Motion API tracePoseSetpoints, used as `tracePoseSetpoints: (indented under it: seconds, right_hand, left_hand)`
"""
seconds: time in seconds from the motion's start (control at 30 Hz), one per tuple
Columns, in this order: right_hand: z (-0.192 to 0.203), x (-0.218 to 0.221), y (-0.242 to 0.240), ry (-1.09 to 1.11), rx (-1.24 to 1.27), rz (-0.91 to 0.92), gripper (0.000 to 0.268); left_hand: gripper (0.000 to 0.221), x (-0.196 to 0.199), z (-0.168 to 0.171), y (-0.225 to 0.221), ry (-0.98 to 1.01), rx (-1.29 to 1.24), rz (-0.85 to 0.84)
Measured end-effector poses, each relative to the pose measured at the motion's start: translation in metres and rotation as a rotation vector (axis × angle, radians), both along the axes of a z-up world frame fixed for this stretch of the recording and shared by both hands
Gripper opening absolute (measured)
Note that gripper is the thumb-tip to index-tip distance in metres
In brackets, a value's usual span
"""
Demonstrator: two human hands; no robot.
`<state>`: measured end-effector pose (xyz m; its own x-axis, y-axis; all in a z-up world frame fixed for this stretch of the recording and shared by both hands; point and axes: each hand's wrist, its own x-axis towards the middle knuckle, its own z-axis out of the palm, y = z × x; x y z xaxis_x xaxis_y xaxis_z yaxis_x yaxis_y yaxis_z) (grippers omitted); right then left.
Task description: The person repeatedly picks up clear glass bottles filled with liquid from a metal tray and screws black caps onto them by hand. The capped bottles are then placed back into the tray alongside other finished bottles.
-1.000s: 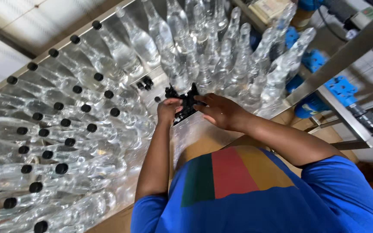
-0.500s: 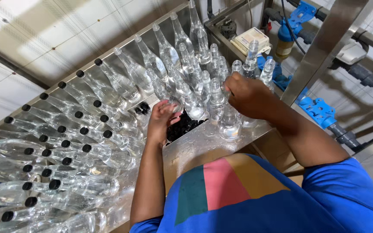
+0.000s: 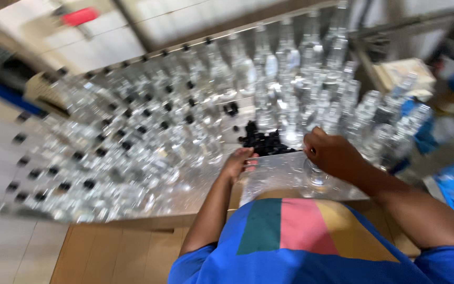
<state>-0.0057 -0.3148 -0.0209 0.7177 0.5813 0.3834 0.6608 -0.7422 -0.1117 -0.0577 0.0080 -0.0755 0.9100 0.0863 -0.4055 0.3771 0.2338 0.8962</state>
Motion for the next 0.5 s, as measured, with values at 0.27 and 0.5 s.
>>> tracePoseSetpoints:
  seconds: [0.27,0.5]
  right_hand:
    - [0.000,0.019,0.044,-0.267,0.629,0.453,0.018]
    - [-0.009,0.059,0.126,0.861,1.018,0.190,0.043]
  left_hand:
    - [0.108,-0.053,-0.028,0.013,0.172,-0.350,0.066]
    - [0.050,-0.096,-0.015,0.051,-0.313,-0.031,0.653]
